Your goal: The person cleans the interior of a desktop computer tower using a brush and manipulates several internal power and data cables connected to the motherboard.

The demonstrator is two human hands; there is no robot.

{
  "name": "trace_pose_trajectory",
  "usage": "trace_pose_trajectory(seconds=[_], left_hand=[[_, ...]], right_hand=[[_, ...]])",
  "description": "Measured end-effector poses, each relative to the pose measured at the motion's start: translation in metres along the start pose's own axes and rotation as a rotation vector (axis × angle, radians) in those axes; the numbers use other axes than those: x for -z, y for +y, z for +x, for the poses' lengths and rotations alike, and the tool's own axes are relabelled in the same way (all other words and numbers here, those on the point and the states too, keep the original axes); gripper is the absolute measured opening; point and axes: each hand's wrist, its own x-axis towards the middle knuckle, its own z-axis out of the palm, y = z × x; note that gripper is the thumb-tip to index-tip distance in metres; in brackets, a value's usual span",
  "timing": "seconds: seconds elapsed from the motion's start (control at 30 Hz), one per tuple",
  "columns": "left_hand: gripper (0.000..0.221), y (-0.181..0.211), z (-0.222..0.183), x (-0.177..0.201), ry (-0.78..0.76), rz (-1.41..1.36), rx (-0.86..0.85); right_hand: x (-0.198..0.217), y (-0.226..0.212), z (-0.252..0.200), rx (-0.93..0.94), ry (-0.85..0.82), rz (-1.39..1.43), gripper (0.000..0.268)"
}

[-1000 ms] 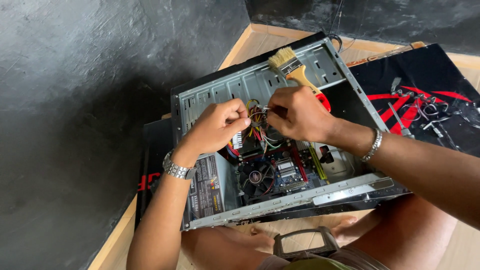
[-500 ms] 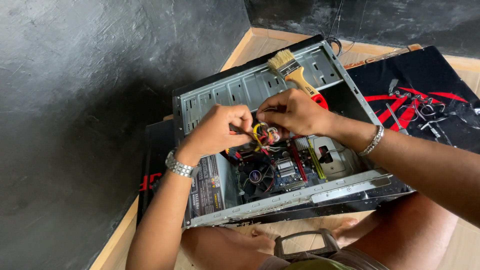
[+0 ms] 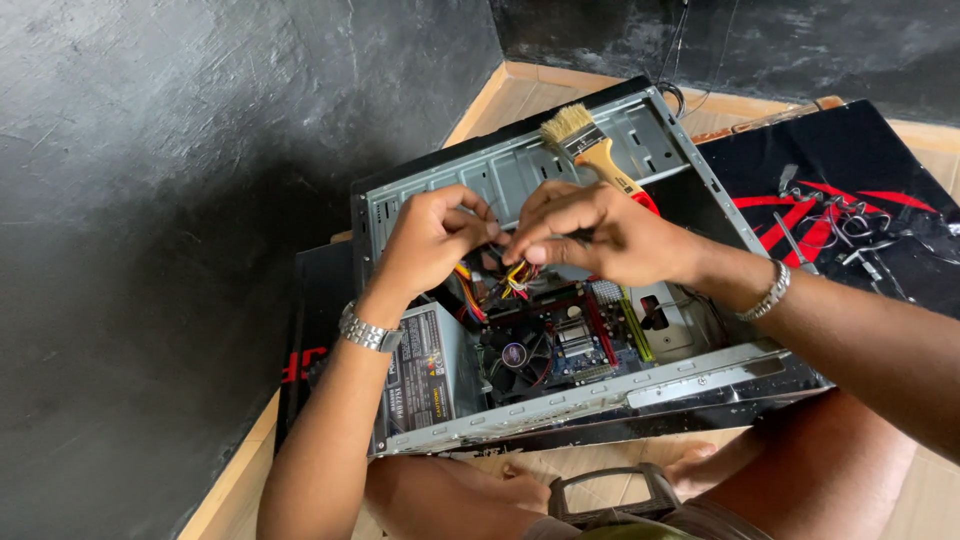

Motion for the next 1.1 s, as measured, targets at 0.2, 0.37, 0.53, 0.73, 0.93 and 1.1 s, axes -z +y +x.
trace_pose_trajectory(seconds=[0.2,0.37,0.53,0.73,0.93,1.1], left_hand=[[0.008,-0.004,0.005,0.002,0.298,-0.009,-0.042],[0.010,-0.001,0.003,0.008,0.337,-0.191,-0.217],[0.011,0.021,-0.010,-0.003,0.139,-0.254,-0.415],[0.008,0.039,-0.013,-0.014,0.101,-0.148,-0.603],[0.009,0.020,-0.006,-0.013,0.120,-0.045,-0.616],[0.023,0.034,-0.016,0.002,-0.150,-0.034,-0.183]], right_hand=[[0.010,-0.008,-0.003,0.130,-0.096,-0.062,0.015],[0.014,-0.009,-0.003,-0.050,-0.026,0.071,0.022],[0.011,0.038,-0.016,-0.093,-0.042,-0.228,0.016],[-0.001,0.018,-0.009,-0.221,-0.099,-0.132,0.023],[-0.005,0.014,-0.006,-0.211,-0.172,-0.079,0.020],[-0.002,0.027,-0.008,-0.154,-0.054,-0.102,0.026]])
